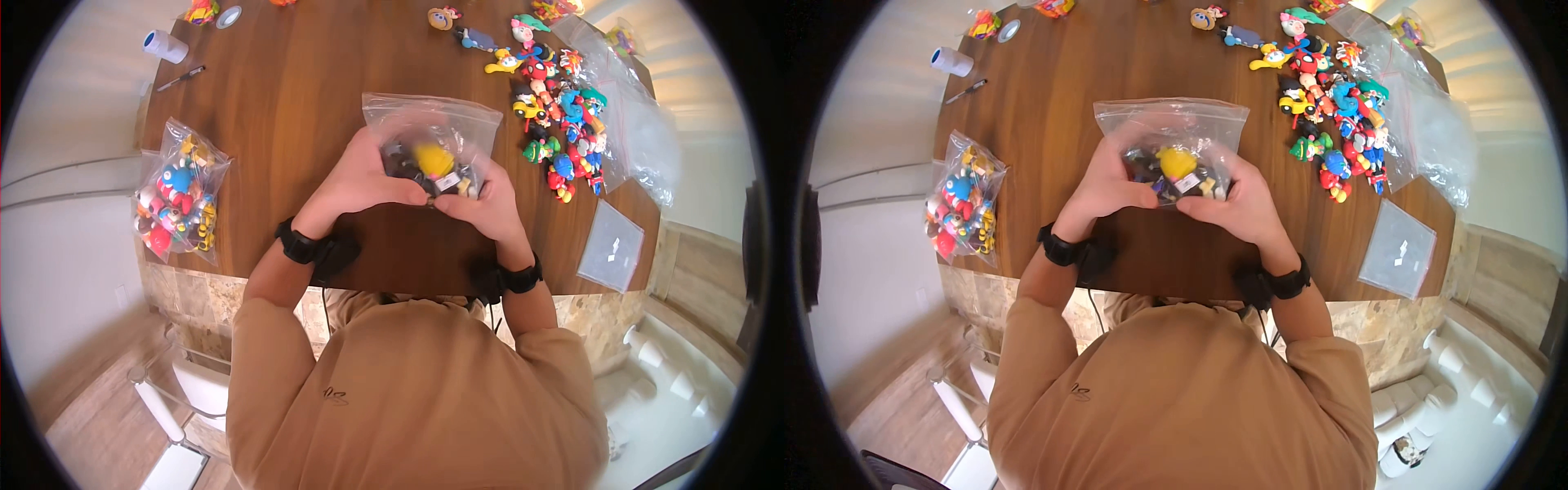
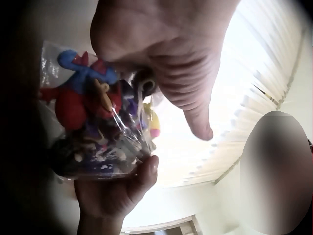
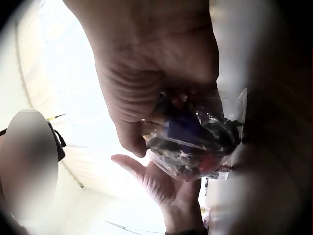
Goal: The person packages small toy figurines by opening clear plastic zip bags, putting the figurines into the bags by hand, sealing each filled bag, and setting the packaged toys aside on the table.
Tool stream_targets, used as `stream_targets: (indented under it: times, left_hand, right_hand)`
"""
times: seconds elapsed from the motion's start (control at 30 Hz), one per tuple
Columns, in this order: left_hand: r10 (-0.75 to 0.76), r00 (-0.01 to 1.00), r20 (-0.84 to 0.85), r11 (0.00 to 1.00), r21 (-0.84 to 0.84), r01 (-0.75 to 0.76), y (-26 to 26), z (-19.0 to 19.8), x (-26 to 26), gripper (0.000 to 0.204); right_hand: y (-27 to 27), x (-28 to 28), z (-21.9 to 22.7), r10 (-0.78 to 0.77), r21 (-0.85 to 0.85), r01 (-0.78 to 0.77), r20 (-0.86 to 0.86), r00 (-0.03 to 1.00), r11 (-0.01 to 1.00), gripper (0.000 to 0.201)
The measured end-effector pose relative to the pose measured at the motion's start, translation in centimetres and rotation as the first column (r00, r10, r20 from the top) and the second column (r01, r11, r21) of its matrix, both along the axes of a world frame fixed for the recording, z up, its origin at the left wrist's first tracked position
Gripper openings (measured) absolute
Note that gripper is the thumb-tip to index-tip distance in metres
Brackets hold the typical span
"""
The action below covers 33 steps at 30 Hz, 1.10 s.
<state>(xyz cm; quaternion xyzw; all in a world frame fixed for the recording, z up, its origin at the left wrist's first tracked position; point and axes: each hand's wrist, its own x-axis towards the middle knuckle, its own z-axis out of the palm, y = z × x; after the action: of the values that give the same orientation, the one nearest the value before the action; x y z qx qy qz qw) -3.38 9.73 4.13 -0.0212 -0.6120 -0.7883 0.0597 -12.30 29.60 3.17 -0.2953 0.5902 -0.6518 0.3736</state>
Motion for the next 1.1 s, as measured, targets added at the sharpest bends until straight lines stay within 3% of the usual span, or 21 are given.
stream_targets:
  times: [0.1, 0.23, 0.37, 0.43, 0.57, 0.83, 0.97, 1.03, 1.1]
  left_hand:
    - [-0.043, 0.997, 0.063, 0.996, -0.074, 0.048, -0.2, -0.4, -0.2, 0.094]
    - [-0.083, 0.986, 0.146, 0.996, -0.020, 0.087, 0.2, -1.3, -0.8, 0.100]
    - [-0.114, 0.970, 0.214, 0.993, 0.067, 0.101, 0.0, -1.0, -0.8, 0.098]
    - [0.009, 0.995, 0.095, 0.998, -0.059, -0.003, 0.1, -1.7, -0.7, 0.093]
    - [-0.001, 0.991, 0.135, 0.999, 0.034, -0.004, 0.3, -2.3, -0.6, 0.087]
    - [-0.035, 0.993, 0.110, 0.989, -0.141, 0.050, -0.1, -1.3, -0.2, 0.062]
    - [-0.029, 0.992, 0.119, 0.990, -0.131, 0.045, 0.3, -1.2, -0.1, 0.064]
    - [0.008, 0.999, 0.040, 0.977, -0.211, 0.001, 0.5, -1.0, -0.1, 0.065]
    - [-0.005, 0.997, 0.079, 0.981, -0.191, 0.020, 0.4, -0.9, -0.2, 0.065]
  right_hand:
    - [0.2, -0.2, -1.3, -0.098, -0.026, 0.098, -0.035, 0.995, 0.995, 0.064]
    - [0.4, -0.6, -1.7, -0.170, -0.020, 0.169, -0.080, 0.982, 0.985, 0.065]
    - [-0.1, -0.5, -1.1, -0.150, -0.032, 0.148, -0.077, 0.986, 0.989, 0.067]
    - [0.1, -0.5, -1.3, -0.160, -0.023, 0.159, -0.082, 0.984, 0.987, 0.067]
    - [0.2, -0.6, -1.5, -0.152, 0.005, 0.154, -0.133, 0.979, 0.988, 0.065]
    - [0.4, -1.1, -2.4, -0.113, -0.008, 0.113, -0.116, 0.987, 0.994, 0.061]
    - [0.4, -0.9, -2.4, -0.129, -0.032, 0.126, -0.118, 0.985, 0.992, 0.059]
    - [0.4, -1.1, -2.3, -0.132, -0.040, 0.127, -0.126, 0.983, 0.991, 0.059]
    - [0.4, -1.2, -2.5, -0.166, -0.096, 0.147, -0.243, 0.956, 0.985, 0.057]
